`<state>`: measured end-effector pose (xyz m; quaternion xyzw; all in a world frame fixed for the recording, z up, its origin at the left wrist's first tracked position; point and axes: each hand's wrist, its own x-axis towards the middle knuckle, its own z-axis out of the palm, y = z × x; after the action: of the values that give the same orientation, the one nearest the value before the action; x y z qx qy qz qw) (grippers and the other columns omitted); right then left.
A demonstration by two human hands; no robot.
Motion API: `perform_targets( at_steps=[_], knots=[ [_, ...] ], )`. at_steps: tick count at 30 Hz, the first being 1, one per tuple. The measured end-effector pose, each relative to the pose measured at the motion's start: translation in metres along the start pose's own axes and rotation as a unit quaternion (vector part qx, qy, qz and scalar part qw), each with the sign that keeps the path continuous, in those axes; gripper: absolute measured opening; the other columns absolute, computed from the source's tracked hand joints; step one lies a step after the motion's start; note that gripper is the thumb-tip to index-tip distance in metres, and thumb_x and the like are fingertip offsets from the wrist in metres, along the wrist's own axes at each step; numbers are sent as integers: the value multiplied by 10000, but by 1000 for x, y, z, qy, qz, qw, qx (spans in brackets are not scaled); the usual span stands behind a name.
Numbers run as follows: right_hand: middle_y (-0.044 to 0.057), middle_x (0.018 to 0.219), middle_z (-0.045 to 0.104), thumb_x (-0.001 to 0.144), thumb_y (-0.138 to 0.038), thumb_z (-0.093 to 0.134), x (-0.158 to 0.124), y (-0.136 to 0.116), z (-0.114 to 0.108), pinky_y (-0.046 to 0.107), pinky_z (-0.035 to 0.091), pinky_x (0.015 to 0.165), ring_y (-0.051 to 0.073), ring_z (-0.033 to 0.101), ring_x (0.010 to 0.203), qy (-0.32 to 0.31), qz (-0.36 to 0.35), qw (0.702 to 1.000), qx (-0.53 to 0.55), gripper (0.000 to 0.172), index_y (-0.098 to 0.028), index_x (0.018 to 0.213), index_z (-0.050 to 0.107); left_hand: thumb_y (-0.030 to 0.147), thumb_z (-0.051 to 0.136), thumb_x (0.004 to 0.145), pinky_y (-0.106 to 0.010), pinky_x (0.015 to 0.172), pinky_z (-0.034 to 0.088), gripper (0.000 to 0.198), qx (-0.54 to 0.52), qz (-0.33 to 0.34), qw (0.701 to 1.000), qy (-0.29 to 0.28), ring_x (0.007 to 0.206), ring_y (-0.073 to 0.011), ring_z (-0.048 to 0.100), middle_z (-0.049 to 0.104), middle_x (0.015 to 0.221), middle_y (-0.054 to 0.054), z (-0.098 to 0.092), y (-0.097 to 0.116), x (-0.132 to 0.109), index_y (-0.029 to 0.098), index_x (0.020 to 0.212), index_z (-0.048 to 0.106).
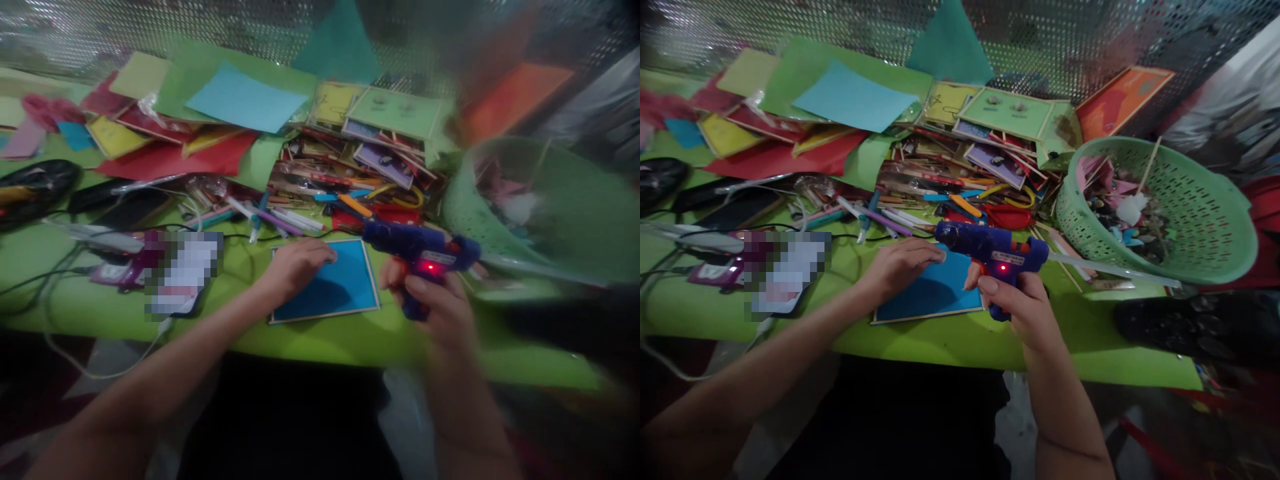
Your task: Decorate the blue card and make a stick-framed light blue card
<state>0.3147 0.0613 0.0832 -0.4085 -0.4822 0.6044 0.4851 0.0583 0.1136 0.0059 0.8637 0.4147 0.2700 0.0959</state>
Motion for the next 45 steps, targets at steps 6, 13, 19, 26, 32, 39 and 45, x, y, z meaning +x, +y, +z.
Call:
perform_targets(
  at_steps=[6, 13, 19, 26, 32, 39, 45],
  knots=[
    [21, 677, 667, 782, -422, 834, 3, -1, 1, 288, 392, 506, 158, 549, 588, 30, -9, 999, -18, 218, -212, 797, 775, 77, 541, 966, -381, 896, 622, 282, 5, 0, 1000, 3, 1013, -238, 777, 831, 1087, -62, 3, 2, -1, 200, 1005, 792],
    [24, 810, 735, 829, -379, 804, 5, 4, -6, 266, 434, 553, 132, 545, 614, 68, -29, 991, -113, 172, -220, 895, 799, 135, 585, 992, -363, 924, 594, 221, 4, 4, 1000, 4, 1019, -215, 765, 823, 1107, -44, 2, 1, -5, 235, 1068, 767],
    [34, 720, 718, 792, -460, 809, -11, 7, -39, 271, 461, 523, 151, 549, 574, 123, 11, 969, -212, 264, -211, 878, 804, 195, 561, 1019, -393, 936, 587, 232, 9, -31, 999, 42, 1069, -244, 754, 806, 1186, -84, -7, -1, -6, 221, 1153, 749],
    [20, 627, 670, 723, -530, 833, -44, -2, -80, 273, 472, 509, 160, 555, 554, 190, 97, 920, -329, 377, -180, 860, 816, 299, 558, 1022, -425, 963, 586, 284, -19, -107, 991, 72, 1113, -291, 750, 803, 1204, -80, -20, -8, -4, 257, 1205, 771],
    [86, 890, 815, 713, -553, 834, -63, 2, -98, 378, 573, 798, 271, 716, 854, 150, 136, 924, -324, 398, -190, 875, 832, 387, 554, 1030, -406, 957, 574, 293, -30, -115, 990, 73, 1124, -286, 744, 803, 1211, -56, -19, -7, -4, 283, 1205, 765],
    [80, 892, 797, 670, -590, 822, -29, 17, -90, 397, 548, 883, 278, 706, 914, 109, 144, 934, -308, 437, -187, 840, 814, 393, 571, 1017, -417, 964, 574, 288, -64, -130, 987, 75, 1139, -294, 740, 799, 1233, -55, -17, -5, -2, 274, 1198, 761],
    [76, 895, 802, 642, -639, 805, -1, 21, -91, 417, 547, 902, 292, 697, 937, 148, 87, 929, -329, 466, -204, 809, 794, 341, 618, 968, -366, 871, 586, 281, -61, -183, 977, 86, 1018, -275, 768, 816, 1153, -69, -31, -17, 3, 238, 1185, 763]
  ],
)
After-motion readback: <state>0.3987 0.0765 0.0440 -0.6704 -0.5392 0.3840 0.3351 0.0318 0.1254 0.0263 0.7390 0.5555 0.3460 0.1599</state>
